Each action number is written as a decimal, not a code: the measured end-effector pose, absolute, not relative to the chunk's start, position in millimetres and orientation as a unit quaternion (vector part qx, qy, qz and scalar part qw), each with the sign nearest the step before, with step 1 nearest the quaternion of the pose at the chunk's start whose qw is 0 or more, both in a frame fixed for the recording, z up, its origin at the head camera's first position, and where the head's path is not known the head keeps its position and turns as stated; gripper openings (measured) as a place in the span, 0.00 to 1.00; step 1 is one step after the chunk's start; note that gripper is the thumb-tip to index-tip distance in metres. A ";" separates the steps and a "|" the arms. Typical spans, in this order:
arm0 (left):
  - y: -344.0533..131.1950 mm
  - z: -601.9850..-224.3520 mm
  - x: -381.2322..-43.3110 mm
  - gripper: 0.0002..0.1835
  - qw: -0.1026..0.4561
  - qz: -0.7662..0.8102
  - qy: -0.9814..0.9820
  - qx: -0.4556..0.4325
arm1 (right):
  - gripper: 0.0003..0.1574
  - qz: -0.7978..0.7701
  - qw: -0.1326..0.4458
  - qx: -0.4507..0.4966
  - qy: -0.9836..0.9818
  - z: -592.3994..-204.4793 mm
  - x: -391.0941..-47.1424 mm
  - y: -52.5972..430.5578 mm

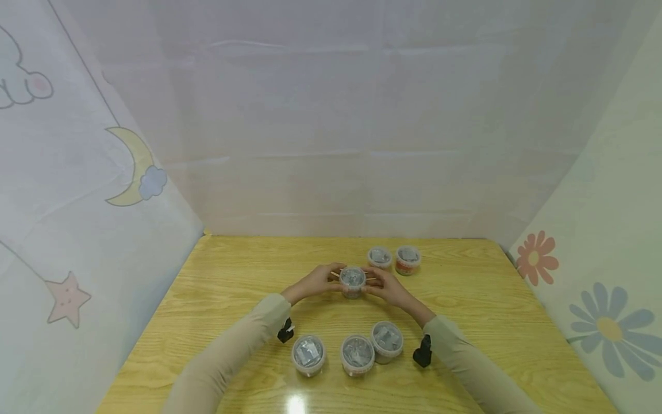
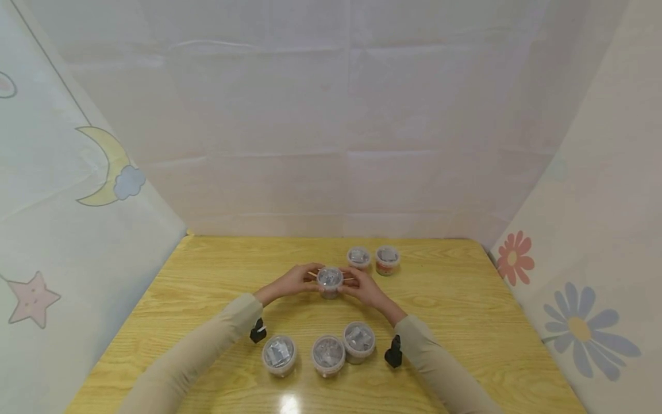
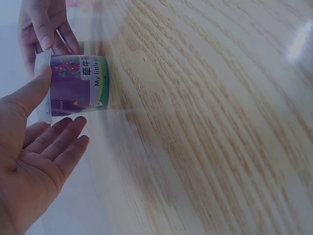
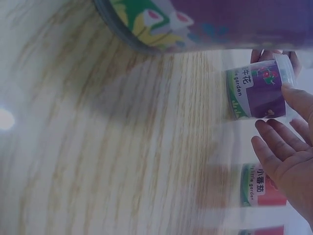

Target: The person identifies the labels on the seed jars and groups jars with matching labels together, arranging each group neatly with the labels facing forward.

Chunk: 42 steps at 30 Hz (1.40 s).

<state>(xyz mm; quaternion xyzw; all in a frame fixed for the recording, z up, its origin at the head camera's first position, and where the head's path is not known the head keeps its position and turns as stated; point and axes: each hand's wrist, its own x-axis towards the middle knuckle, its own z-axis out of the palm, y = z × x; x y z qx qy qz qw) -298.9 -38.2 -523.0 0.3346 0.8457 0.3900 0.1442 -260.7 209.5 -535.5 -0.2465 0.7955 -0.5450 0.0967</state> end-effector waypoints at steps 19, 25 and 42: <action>-50.7 -520.6 -293.9 0.39 0.139 0.406 0.848 0.310 | 0.38 -0.556 0.097 -0.235 0.792 -534.7 -247.5 220.1; -56.1 -518.3 -289.9 0.38 0.133 0.418 0.847 0.302 | 0.36 -0.573 0.104 -0.235 0.778 -514.5 -234.4 219.2; -71.4 -514.4 -278.2 0.35 0.123 0.428 0.841 0.308 | 0.35 -0.551 0.074 -0.243 0.795 -530.1 -235.9 232.2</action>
